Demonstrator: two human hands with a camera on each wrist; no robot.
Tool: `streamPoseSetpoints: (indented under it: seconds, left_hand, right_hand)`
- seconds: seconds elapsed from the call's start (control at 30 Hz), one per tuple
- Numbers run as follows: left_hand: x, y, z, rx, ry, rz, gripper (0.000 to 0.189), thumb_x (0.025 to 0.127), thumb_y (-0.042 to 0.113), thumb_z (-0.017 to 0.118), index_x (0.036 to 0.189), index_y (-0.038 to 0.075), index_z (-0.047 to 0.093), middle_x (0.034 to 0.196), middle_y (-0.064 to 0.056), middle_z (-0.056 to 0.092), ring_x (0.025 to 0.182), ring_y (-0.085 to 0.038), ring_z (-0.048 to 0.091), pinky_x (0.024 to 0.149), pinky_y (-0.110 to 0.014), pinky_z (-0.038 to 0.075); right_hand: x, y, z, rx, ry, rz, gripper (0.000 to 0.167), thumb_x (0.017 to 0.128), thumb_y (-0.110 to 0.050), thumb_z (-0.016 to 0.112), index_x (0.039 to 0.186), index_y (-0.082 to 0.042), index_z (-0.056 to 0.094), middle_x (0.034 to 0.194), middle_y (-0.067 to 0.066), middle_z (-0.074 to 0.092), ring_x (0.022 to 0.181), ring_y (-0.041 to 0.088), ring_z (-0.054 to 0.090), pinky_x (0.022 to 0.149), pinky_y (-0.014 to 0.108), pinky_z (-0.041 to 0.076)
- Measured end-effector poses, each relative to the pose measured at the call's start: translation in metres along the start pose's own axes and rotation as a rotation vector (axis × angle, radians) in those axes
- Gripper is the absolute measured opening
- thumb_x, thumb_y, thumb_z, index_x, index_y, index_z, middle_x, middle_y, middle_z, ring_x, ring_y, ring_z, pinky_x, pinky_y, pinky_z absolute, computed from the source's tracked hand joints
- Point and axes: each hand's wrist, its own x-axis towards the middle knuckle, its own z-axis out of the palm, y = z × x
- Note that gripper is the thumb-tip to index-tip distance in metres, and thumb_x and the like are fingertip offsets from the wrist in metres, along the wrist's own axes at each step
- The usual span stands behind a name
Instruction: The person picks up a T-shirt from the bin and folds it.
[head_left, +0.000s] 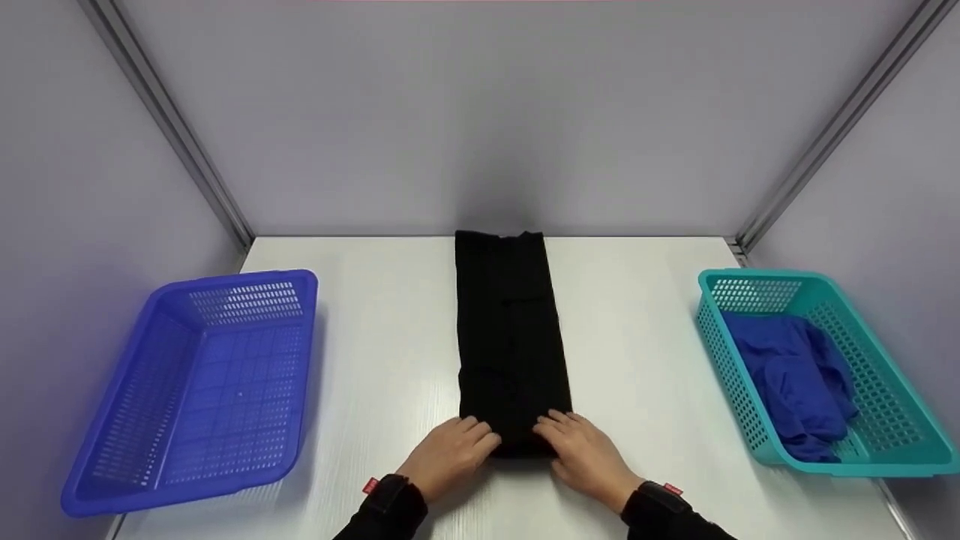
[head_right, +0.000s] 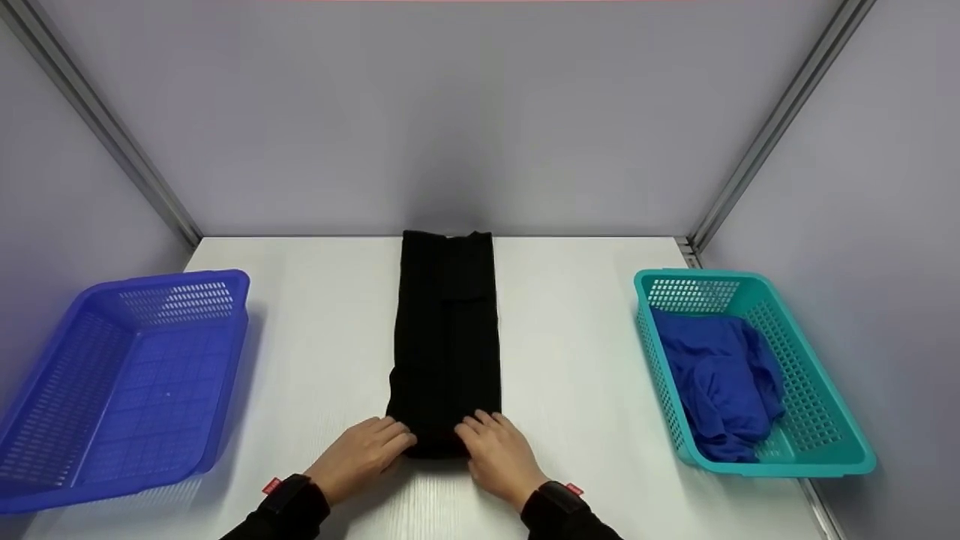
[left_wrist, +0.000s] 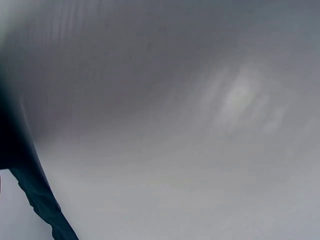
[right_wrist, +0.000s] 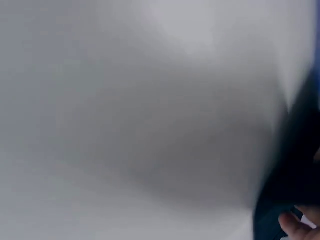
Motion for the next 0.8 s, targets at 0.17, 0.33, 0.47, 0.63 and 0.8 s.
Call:
streamPoseSetpoints:
  seconds: [0.17, 0.33, 0.47, 0.63, 0.8]
  left_hand:
    - [-0.008, -0.008, -0.005, -0.084, 0.009, 0.045, 0.026, 0.084, -0.001, 0.074, 0.106, 0.012, 0.066, 0.099, 0.004, 0.062, 0.085, -0.011, 0.055, 0.074, -0.023, 0.048]
    - [-0.009, -0.01, -0.012, -0.233, 0.061, -0.051, 0.023, 0.082, 0.002, 0.075, 0.101, 0.011, 0.066, 0.104, 0.002, 0.066, 0.097, -0.015, 0.063, 0.086, -0.026, 0.053]
    - [-0.007, -0.006, -0.022, -0.507, 0.023, -0.256, 0.026, 0.085, 0.007, 0.075, 0.109, 0.009, 0.063, 0.117, -0.001, 0.073, 0.108, -0.017, 0.069, 0.093, -0.032, 0.056]
    - [-0.004, -0.004, -0.032, -0.685, -0.053, -0.411, 0.017, 0.096, 0.009, 0.066, 0.11, 0.014, 0.058, 0.093, 0.005, 0.075, 0.062, 0.0, 0.048, 0.06, -0.019, 0.044]
    - [0.002, -0.004, -0.038, -0.726, -0.032, -0.425, 0.01, 0.102, 0.012, 0.063, 0.11, 0.013, 0.057, 0.071, 0.012, 0.059, 0.057, 0.002, 0.036, 0.057, -0.016, 0.031]
  right_hand:
    - [-0.014, 0.018, -0.006, 0.118, 0.084, -0.007, 0.038, 0.074, 0.009, 0.078, 0.108, -0.008, 0.072, 0.108, 0.01, 0.077, 0.101, 0.028, 0.074, 0.084, 0.043, 0.06]
    - [-0.02, 0.033, -0.016, 0.259, 0.132, -0.112, 0.045, 0.072, 0.017, 0.076, 0.112, -0.003, 0.072, 0.109, 0.009, 0.077, 0.099, 0.027, 0.074, 0.083, 0.04, 0.061]
    - [-0.02, 0.042, -0.027, 0.351, 0.158, -0.172, 0.044, 0.075, 0.018, 0.076, 0.115, -0.001, 0.073, 0.111, 0.011, 0.076, 0.101, 0.029, 0.074, 0.086, 0.036, 0.06]
    - [-0.018, 0.048, -0.039, 0.45, 0.111, -0.128, 0.031, 0.087, 0.009, 0.074, 0.114, -0.004, 0.075, 0.108, 0.011, 0.077, 0.094, 0.016, 0.073, 0.078, 0.029, 0.059]
    - [-0.016, 0.049, -0.048, 0.55, 0.05, -0.033, 0.02, 0.095, 0.002, 0.069, 0.112, -0.007, 0.076, 0.101, 0.004, 0.078, 0.085, 0.002, 0.066, 0.068, 0.026, 0.055]
